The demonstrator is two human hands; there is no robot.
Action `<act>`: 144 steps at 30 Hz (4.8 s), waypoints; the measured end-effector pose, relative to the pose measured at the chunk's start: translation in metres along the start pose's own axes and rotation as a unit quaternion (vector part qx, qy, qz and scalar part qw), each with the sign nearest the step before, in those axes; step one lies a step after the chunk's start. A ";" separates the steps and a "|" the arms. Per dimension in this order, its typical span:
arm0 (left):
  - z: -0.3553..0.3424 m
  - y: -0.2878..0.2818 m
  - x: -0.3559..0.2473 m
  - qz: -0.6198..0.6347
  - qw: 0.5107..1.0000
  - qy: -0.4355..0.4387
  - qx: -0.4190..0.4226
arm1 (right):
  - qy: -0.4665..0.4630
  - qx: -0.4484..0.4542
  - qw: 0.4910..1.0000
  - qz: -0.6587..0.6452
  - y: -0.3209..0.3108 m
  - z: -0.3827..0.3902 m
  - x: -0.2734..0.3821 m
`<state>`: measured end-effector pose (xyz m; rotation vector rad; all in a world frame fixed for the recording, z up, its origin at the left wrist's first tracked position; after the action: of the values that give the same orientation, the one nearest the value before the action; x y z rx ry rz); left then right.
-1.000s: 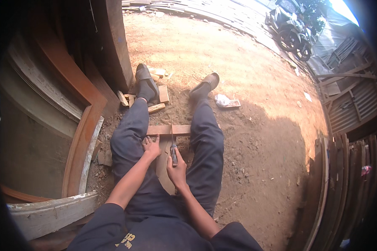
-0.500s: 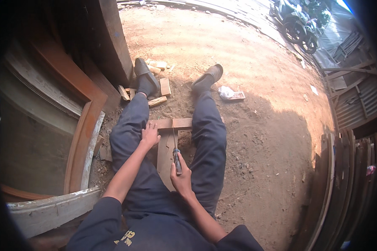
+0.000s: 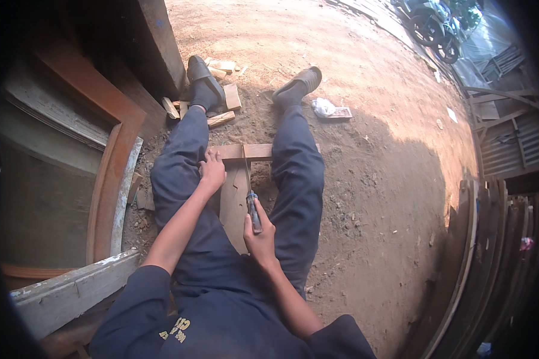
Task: The person uses a hand saw to cut a small piece of wood placed between their legs. They hold the wood steady with their left hand and saw with their right hand, producing small cut-off pieces that fall to the ground.
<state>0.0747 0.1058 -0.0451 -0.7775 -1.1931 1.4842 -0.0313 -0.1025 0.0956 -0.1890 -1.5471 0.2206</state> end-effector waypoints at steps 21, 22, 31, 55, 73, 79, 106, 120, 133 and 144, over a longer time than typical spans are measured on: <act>0.008 0.011 0.007 0.117 0.993 -0.010 0.017 | -0.013 -0.017 0.999 0.037 0.028 -0.037 0.009; 0.004 0.006 0.005 0.116 0.993 -0.010 0.013 | -0.028 -0.013 0.999 0.036 0.017 -0.017 0.015; -0.005 0.038 0.028 0.107 0.994 -0.020 -0.025 | 0.057 0.086 0.995 -0.008 0.069 -0.004 0.076; 0.016 0.008 -0.008 0.138 0.990 -0.032 -0.002 | 0.061 0.032 0.997 -0.023 0.015 -0.034 0.023; 0.172 -0.159 -0.050 0.670 0.722 -0.018 -0.169 | 0.115 0.099 0.987 -0.047 0.021 -0.056 0.022; 0.189 -0.086 -0.054 0.758 0.647 -0.041 -0.066 | 0.047 0.070 0.996 0.005 0.011 -0.015 0.025; 0.333 -0.126 0.052 0.303 0.938 -0.044 0.165 | 0.050 0.131 0.990 0.017 0.017 0.007 0.052; 0.364 -0.219 0.126 0.503 0.775 -0.246 -0.294 | 0.020 0.069 0.997 -0.037 0.021 0.000 0.013; 0.369 -0.188 0.189 0.526 0.710 -0.257 -0.392 | 0.084 0.098 0.992 0.001 0.002 0.006 0.032; 0.280 -0.145 0.216 0.639 0.640 -0.278 -0.323 | 0.006 0.073 0.997 -0.037 -0.007 0.005 0.022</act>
<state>-0.1906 0.2314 0.1996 -2.0559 -1.7973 2.5930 -0.0355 -0.1035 0.1189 -0.0173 -1.5156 0.2713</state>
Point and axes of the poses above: each hand's wrist, its own z-axis away from the middle knuckle, its own y-axis out of the palm, x = y × z, the point moved 3 cm from there along -z, towards the middle knuckle, and after that the axes turned 8 degrees about -x, right-handed, at the moved point
